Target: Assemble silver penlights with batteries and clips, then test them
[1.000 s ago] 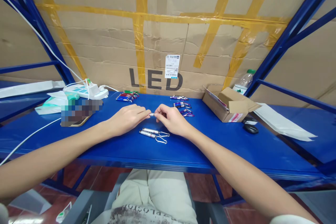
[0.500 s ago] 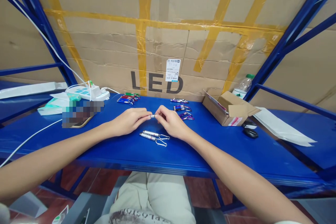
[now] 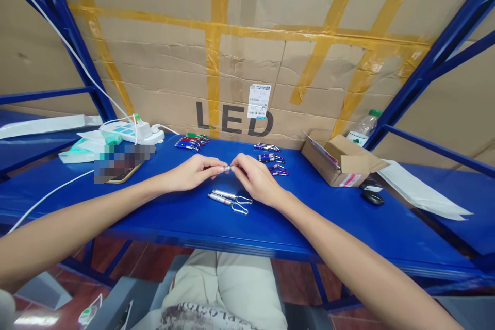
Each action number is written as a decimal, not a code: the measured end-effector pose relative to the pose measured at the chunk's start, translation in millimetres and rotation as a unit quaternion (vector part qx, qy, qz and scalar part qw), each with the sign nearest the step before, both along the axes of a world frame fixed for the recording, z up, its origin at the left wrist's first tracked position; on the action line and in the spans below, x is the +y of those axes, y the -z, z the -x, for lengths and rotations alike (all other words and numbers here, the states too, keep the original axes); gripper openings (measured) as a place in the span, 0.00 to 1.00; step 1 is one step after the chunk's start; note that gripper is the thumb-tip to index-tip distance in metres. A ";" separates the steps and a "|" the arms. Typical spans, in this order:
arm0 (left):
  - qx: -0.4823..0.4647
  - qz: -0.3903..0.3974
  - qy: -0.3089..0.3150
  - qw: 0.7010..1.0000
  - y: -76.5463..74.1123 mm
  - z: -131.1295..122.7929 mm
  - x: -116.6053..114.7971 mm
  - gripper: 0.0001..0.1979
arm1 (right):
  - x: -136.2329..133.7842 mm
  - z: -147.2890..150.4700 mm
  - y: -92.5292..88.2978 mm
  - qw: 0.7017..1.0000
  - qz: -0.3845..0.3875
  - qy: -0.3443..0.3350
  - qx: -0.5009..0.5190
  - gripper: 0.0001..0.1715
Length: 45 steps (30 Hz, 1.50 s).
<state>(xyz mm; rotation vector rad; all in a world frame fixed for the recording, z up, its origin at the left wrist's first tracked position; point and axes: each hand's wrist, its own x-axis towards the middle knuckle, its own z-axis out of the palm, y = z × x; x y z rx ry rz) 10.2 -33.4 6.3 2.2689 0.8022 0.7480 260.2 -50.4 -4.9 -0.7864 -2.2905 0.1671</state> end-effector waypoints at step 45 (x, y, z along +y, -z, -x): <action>0.112 -0.253 -0.081 0.957 11.6 1.2 5.8 0.17 | 35.5 -23.6 2.0 0.988 0.062 0.132 -0.044 0.08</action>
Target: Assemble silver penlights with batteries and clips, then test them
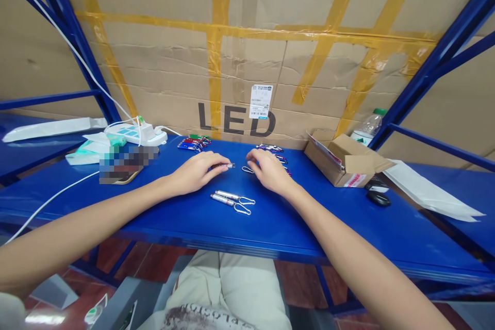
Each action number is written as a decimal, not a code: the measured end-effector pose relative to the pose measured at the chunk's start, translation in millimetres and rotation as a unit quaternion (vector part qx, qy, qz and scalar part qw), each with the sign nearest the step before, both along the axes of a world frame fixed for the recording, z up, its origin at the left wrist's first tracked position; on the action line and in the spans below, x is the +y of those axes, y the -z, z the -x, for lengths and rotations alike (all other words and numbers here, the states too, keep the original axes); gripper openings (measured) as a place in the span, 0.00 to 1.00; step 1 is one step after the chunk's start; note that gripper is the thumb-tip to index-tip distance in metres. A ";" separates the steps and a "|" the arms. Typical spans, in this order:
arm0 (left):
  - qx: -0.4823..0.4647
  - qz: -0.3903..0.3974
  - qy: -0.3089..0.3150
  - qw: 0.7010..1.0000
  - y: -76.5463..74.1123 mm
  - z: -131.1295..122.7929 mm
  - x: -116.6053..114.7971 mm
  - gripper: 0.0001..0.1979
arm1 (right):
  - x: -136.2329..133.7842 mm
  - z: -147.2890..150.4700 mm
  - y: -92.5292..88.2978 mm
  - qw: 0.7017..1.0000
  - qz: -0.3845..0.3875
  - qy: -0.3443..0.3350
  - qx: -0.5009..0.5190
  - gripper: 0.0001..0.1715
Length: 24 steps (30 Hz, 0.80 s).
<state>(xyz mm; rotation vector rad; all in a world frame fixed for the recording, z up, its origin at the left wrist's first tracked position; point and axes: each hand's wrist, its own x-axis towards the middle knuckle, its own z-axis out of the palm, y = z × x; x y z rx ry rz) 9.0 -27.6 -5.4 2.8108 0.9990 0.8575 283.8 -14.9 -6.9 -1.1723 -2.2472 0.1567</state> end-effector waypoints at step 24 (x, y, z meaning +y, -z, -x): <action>-0.004 0.006 -0.003 1.000 -0.2 4.4 3.8 0.19 | -21.4 13.5 2.3 0.978 -0.016 -0.021 -0.209 0.08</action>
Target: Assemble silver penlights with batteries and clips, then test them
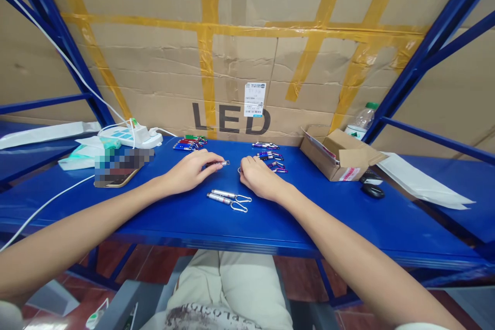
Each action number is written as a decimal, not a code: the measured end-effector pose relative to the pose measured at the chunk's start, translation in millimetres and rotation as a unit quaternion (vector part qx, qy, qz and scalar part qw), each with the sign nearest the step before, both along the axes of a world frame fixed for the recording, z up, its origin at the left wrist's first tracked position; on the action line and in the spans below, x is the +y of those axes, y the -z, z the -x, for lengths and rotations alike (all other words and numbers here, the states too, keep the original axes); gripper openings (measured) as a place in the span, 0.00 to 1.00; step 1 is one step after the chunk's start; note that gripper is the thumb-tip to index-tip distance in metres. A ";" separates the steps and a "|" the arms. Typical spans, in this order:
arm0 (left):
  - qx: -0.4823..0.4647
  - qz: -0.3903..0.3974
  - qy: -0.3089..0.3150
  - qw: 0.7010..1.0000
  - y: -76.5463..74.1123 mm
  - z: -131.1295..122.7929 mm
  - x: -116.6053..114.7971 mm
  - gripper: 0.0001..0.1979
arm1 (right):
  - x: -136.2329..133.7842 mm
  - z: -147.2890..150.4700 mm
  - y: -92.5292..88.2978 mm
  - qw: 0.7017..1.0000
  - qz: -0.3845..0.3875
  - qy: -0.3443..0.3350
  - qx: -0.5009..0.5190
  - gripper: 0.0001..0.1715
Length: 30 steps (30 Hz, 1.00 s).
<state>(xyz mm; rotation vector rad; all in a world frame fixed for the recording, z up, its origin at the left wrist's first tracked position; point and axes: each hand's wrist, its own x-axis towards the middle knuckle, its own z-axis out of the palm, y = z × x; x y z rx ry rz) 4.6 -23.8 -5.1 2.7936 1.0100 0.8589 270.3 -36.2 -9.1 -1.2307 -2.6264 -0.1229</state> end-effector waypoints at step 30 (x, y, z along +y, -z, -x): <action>0.002 0.006 0.000 1.000 -1.7 -0.1 -1.3 0.18 | 6.4 -4.2 5.1 0.996 -0.042 -0.081 -0.008 0.15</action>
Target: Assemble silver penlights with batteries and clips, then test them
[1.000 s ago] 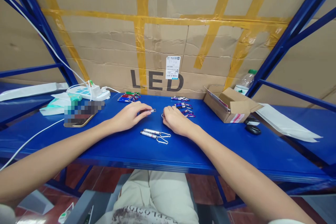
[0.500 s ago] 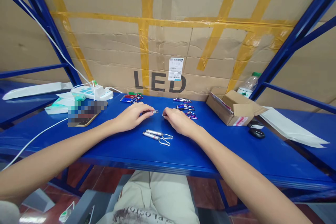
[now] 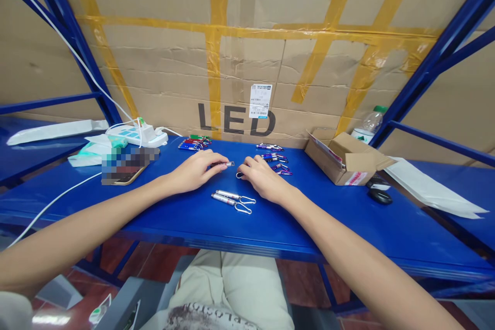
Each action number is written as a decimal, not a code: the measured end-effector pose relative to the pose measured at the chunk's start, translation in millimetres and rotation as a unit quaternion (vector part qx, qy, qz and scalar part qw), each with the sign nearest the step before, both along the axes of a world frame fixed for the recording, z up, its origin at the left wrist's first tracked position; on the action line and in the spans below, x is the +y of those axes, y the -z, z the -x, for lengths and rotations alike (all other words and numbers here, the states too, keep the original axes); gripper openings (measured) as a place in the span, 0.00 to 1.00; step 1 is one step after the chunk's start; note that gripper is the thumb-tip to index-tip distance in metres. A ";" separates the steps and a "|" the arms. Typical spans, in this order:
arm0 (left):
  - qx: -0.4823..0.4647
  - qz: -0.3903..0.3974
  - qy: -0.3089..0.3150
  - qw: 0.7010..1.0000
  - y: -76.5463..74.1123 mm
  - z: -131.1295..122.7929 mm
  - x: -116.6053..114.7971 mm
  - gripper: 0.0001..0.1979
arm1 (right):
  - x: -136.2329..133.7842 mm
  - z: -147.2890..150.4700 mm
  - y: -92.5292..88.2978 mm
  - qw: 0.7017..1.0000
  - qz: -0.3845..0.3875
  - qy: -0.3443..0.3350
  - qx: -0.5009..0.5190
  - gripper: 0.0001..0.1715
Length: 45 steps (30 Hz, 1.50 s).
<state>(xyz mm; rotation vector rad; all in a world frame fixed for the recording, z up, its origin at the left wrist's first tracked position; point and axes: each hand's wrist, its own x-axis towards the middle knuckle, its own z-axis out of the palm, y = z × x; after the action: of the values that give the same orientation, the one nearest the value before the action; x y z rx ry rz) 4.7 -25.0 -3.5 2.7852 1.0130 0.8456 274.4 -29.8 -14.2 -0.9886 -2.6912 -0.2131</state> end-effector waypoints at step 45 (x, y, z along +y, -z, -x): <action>0.011 0.049 0.042 0.998 -3.7 0.1 -1.2 0.18 | 1.2 -3.3 -5.7 1.000 0.004 0.000 0.026 0.09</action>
<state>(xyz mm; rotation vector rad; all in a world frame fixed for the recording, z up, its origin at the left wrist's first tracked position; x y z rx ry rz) 4.6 -26.3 0.2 2.7379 0.9078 0.7364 277.7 -28.7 -8.5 -0.9835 -2.6462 -0.1749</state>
